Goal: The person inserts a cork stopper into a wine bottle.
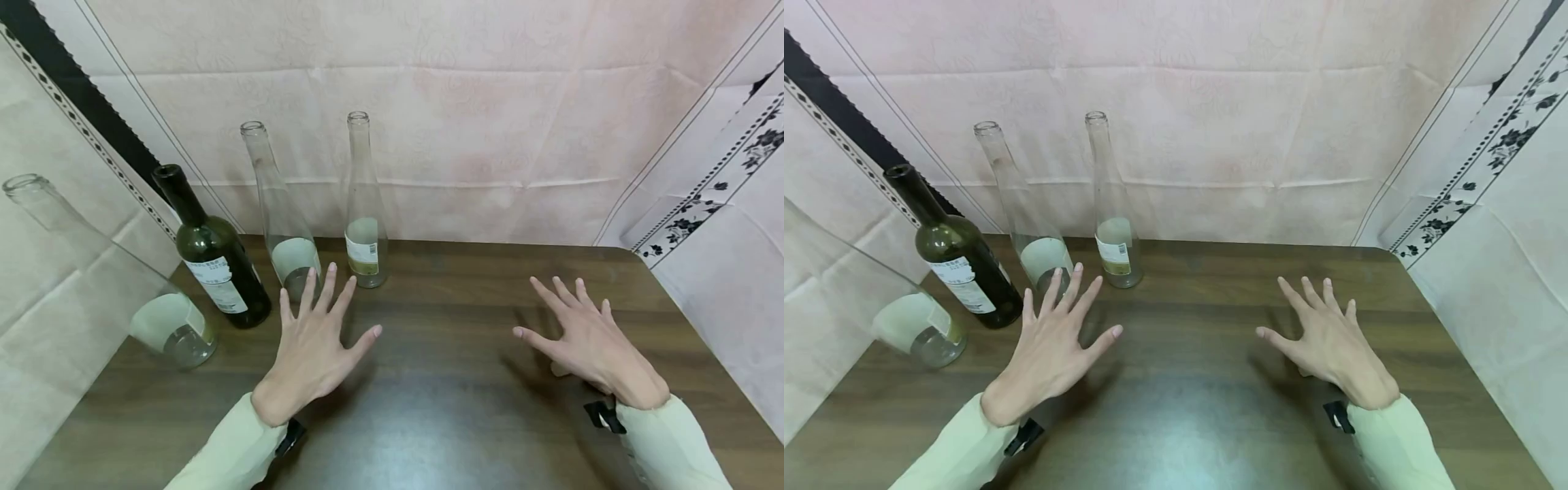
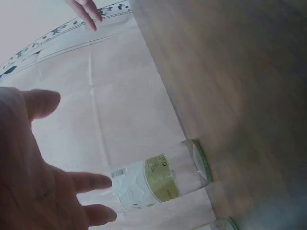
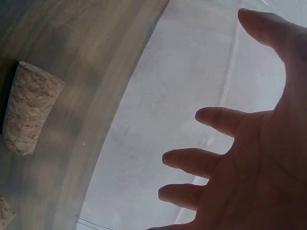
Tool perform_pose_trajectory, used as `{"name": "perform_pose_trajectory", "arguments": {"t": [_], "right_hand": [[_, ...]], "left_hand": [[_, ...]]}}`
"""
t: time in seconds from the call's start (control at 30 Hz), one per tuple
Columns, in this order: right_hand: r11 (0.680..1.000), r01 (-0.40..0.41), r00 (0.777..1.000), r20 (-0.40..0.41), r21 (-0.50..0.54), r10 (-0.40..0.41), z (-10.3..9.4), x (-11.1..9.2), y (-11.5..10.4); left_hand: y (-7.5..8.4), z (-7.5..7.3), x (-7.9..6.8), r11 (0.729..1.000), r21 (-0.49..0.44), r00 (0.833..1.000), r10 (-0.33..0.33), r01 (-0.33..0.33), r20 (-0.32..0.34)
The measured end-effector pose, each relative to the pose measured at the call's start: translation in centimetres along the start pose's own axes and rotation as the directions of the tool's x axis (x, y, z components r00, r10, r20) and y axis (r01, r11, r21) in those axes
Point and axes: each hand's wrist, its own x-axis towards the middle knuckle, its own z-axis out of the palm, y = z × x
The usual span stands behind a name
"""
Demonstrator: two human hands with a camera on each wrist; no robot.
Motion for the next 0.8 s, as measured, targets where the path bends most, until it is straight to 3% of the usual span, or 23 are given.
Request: {"name": "perform_pose_trajectory", "arguments": {"t": [0.13,0.27,0.33,0.43,0.53,0.63,0.7,0.8], "right_hand": [[1.0,0.007,0.999,0.034,0.013,-0.007,-0.6,0.5,0.6],[0.999,0.03,0.997,0.065,0.031,-0.032,-1.1,0.9,1.4],[0.998,0.039,0.995,0.089,0.042,-0.042,-1.2,1.0,1.8],[0.996,0.044,0.987,0.15,0.076,-0.055,-1.2,1.1,2.4],[0.992,0.051,0.973,0.219,0.113,-0.075,-1.1,1.2,2.9],[0.985,0.049,0.953,0.287,0.168,-0.097,-0.9,1.3,3.5],[0.978,0.037,0.94,0.326,0.203,-0.103,-0.8,1.4,3.8],[0.975,0.017,0.924,0.37,0.221,-0.1,-0.6,1.6,4.1]], "left_hand": [[0.0,-0.7,0.5,0.998,-0.069,0.998,-0.011,0.007,-0.061],[-0.2,-2.0,1.0,0.99,-0.139,0.984,-0.026,0.001,-0.178],[-0.4,-2.8,1.2,0.985,-0.172,0.967,-0.04,-0.003,-0.251],[-0.8,-4.2,1.5,0.975,-0.22,0.929,-0.065,-0.018,-0.365],[-1.2,-5.7,1.6,0.965,-0.258,0.873,-0.09,-0.042,-0.479],[-1.5,-6.9,1.8,0.956,-0.287,0.801,-0.118,-0.069,-0.587],[-1.7,-7.5,2.0,0.95,-0.301,0.745,-0.143,-0.081,-0.651],[-2.0,-8.5,2.2,0.944,-0.316,0.645,-0.184,-0.093,-0.742]]}}
